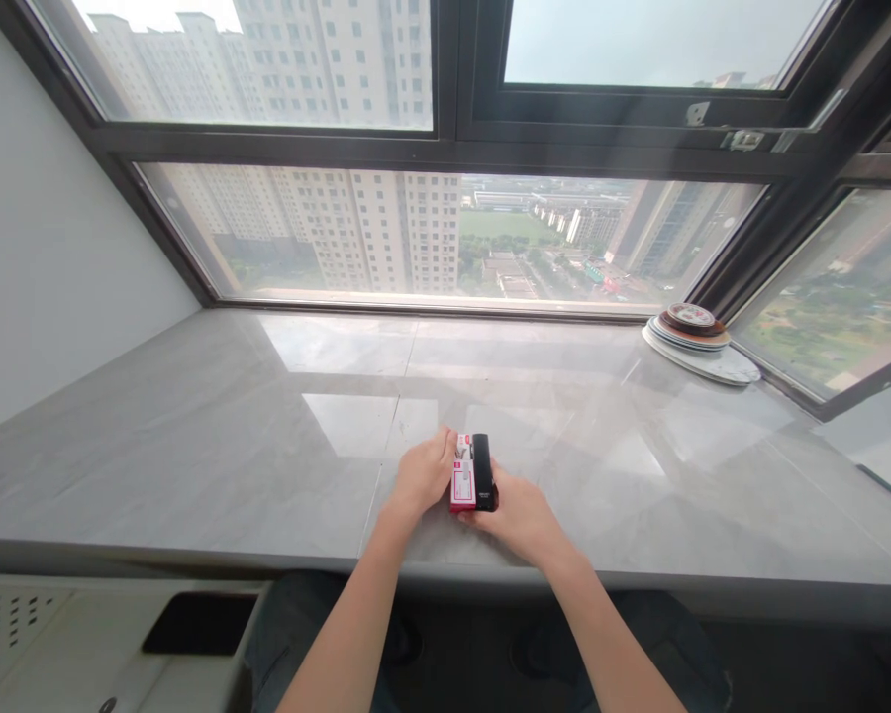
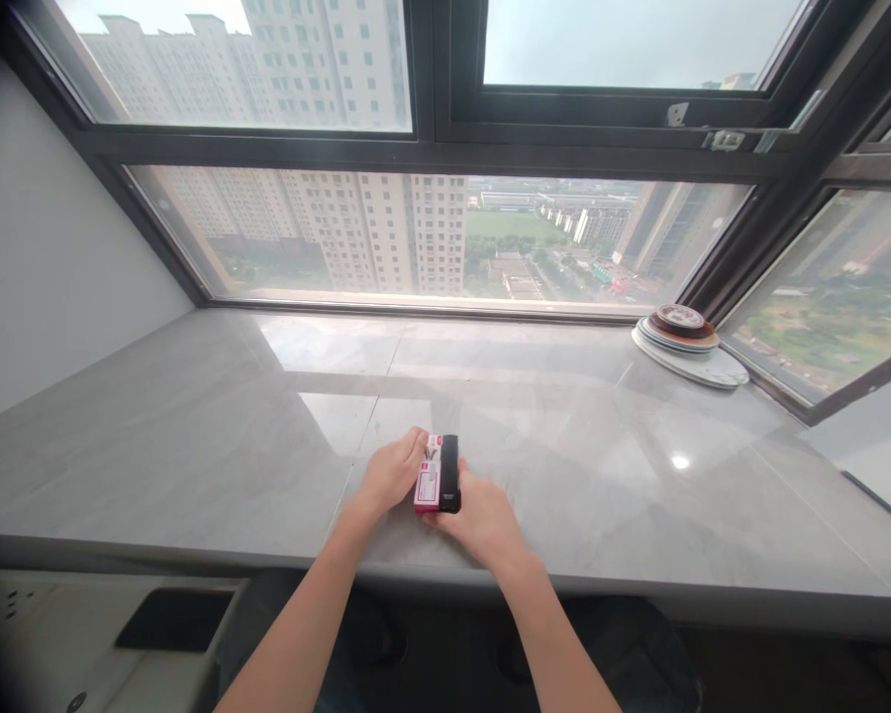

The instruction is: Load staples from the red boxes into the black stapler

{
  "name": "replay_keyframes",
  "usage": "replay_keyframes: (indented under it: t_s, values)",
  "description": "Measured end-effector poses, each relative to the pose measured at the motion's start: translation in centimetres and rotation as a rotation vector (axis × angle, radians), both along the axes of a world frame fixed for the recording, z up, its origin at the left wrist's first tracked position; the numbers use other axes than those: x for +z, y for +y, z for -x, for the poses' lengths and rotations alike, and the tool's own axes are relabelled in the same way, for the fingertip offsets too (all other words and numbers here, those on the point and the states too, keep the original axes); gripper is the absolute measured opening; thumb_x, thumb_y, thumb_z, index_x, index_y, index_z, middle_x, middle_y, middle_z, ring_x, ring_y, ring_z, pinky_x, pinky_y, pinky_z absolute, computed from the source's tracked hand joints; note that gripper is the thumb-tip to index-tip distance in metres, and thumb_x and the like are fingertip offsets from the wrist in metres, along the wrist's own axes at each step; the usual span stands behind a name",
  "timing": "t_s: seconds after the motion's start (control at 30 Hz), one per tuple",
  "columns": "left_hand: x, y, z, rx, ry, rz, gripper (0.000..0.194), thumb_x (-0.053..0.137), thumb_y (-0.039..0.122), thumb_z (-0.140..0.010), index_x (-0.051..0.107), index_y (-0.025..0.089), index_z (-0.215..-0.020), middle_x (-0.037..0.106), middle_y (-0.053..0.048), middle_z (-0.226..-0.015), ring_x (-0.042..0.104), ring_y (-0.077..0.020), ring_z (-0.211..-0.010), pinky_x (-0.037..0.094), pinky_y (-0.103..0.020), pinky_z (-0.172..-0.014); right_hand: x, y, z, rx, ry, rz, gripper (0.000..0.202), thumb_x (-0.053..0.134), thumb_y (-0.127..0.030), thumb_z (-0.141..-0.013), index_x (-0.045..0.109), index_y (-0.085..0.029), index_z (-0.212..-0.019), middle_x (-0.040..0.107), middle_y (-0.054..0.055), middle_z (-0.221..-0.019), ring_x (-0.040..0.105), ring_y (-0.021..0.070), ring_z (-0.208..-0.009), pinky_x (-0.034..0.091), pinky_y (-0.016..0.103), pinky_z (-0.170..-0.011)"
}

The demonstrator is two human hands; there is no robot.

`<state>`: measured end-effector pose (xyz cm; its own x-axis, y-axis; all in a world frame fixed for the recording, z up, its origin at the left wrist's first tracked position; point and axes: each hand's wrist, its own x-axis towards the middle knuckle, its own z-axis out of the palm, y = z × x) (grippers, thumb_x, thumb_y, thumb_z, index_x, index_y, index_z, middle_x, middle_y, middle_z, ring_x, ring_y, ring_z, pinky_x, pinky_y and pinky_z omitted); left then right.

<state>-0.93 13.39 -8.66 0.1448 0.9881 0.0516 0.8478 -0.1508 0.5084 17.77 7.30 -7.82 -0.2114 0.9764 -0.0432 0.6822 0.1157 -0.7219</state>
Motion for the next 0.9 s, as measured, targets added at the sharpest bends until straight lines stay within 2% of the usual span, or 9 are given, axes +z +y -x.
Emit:
replay_keyframes:
  t_s: [0.1, 0.2, 0.33, 0.47, 0.53, 0.6, 0.73, 0.83, 0.9]
  values:
    - [-0.2, -1.0, -0.2, 0.001, 0.004, -0.012, 0.055, 0.010, 0.049, -0.110, 0.056, 0.028, -0.132, 0.076, -0.007, -0.104, 0.072, -0.0235, -0.098, 0.046, -0.030, -0.080, -0.1, 0.2, 0.1, 0.012, -0.007, 0.014, 0.070, 0.082, -0.042, -0.075, 0.055, -0.027, -0.138, 0.077, 0.002, -0.095, 0.072, 0.0276, -0.090, 0.045, 0.030, -0.075]
    - [-0.6, -1.3, -0.8, 0.021, 0.036, -0.008, 0.057, 0.013, 0.047, -0.110, 0.047, 0.019, -0.146, 0.074, -0.015, -0.113, 0.071, -0.0281, -0.106, 0.046, -0.034, -0.086, 0.3, 0.3, 0.0, 0.033, -0.011, 0.024, 0.063, 0.082, -0.041, -0.074, 0.060, -0.027, -0.132, 0.077, 0.002, -0.096, 0.072, 0.0266, -0.089, 0.044, 0.029, -0.073]
    - [-1.0, -0.7, -3.4, 0.000, 0.066, 0.009, 0.059, 0.018, 0.044, -0.110, 0.037, 0.009, -0.155, 0.070, -0.025, -0.122, 0.070, -0.0327, -0.111, 0.047, -0.038, -0.090, 1.1, 0.7, -2.2, 0.059, -0.013, 0.026, 0.054, 0.079, -0.041, -0.077, 0.064, -0.029, -0.127, 0.077, 0.001, -0.097, 0.069, 0.0243, -0.084, 0.043, 0.028, -0.070]
    - [-0.8, 0.7, -8.8, -0.074, 0.048, 0.049, 0.062, 0.017, 0.041, -0.109, 0.033, 0.006, -0.157, 0.070, -0.028, -0.118, 0.070, -0.0363, -0.109, 0.049, -0.043, -0.090, 1.2, 1.7, -7.5, -0.024, -0.134, 0.038, 0.045, 0.079, -0.046, -0.073, 0.071, -0.028, -0.114, 0.077, 0.002, -0.093, 0.068, 0.0262, -0.082, 0.043, 0.029, -0.070]
    - [-0.4, 1.6, -12.5, -0.140, 0.030, 0.074, 0.058, 0.022, 0.039, -0.108, 0.040, 0.009, -0.155, 0.060, -0.032, -0.136, 0.068, -0.0379, -0.113, 0.049, -0.046, -0.092, 0.9, 2.1, -11.0, -0.069, -0.162, 0.053, 0.042, 0.079, -0.047, -0.072, 0.073, -0.025, -0.108, 0.077, 0.002, -0.091, 0.068, 0.0265, -0.081, 0.044, 0.030, -0.068]
    - [0.1, 2.4, -16.6, -0.214, 0.010, 0.103, 0.052, 0.030, 0.034, -0.106, 0.047, 0.014, -0.152, 0.041, -0.032, -0.155, 0.065, -0.0392, -0.119, 0.049, -0.049, -0.094, 0.6, 2.5, -14.8, -0.108, -0.140, 0.056, 0.040, 0.078, -0.047, -0.072, 0.074, -0.023, -0.104, 0.078, 0.003, -0.094, 0.069, 0.0263, -0.083, 0.046, 0.030, -0.069]
    - [1.2, 3.3, -24.2, -0.312, -0.038, 0.186, 0.052, 0.038, 0.027, -0.103, 0.048, 0.009, -0.151, 0.033, -0.039, -0.156, 0.064, -0.0400, -0.121, 0.051, -0.050, -0.091, 0.7, 2.6, -22.1, -0.187, -0.138, 0.091, 0.039, 0.079, -0.049, -0.067, 0.075, -0.021, -0.093, 0.078, 0.005, -0.088, 0.069, 0.0265, -0.079, 0.049, 0.032, -0.068]
    - [1.9, 3.3, -27.9, -0.363, -0.076, 0.222, 0.056, 0.044, 0.027, -0.101, 0.045, 0.005, -0.153, 0.028, -0.043, -0.156, 0.062, -0.0407, -0.125, 0.050, -0.050, -0.091, 1.1, 2.7, -25.5, -0.201, -0.084, 0.155, 0.042, 0.081, -0.051, -0.063, 0.076, -0.019, -0.089, 0.077, 0.008, -0.085, 0.069, 0.0279, -0.079, 0.050, 0.033, -0.068]
    - [2.3, 3.1, -28.8, -0.394, -0.115, 0.222, 0.057, 0.042, 0.027, -0.102, 0.043, 0.004, -0.153, 0.027, -0.043, -0.156, 0.060, -0.0406, -0.128, 0.048, -0.051, -0.094, 1.2, 2.7, -26.4, -0.200, -0.031, 0.182, 0.046, 0.082, -0.053, -0.060, 0.077, -0.018, -0.090, 0.078, 0.009, -0.088, 0.070, 0.0281, -0.080, 0.052, 0.034, -0.069]
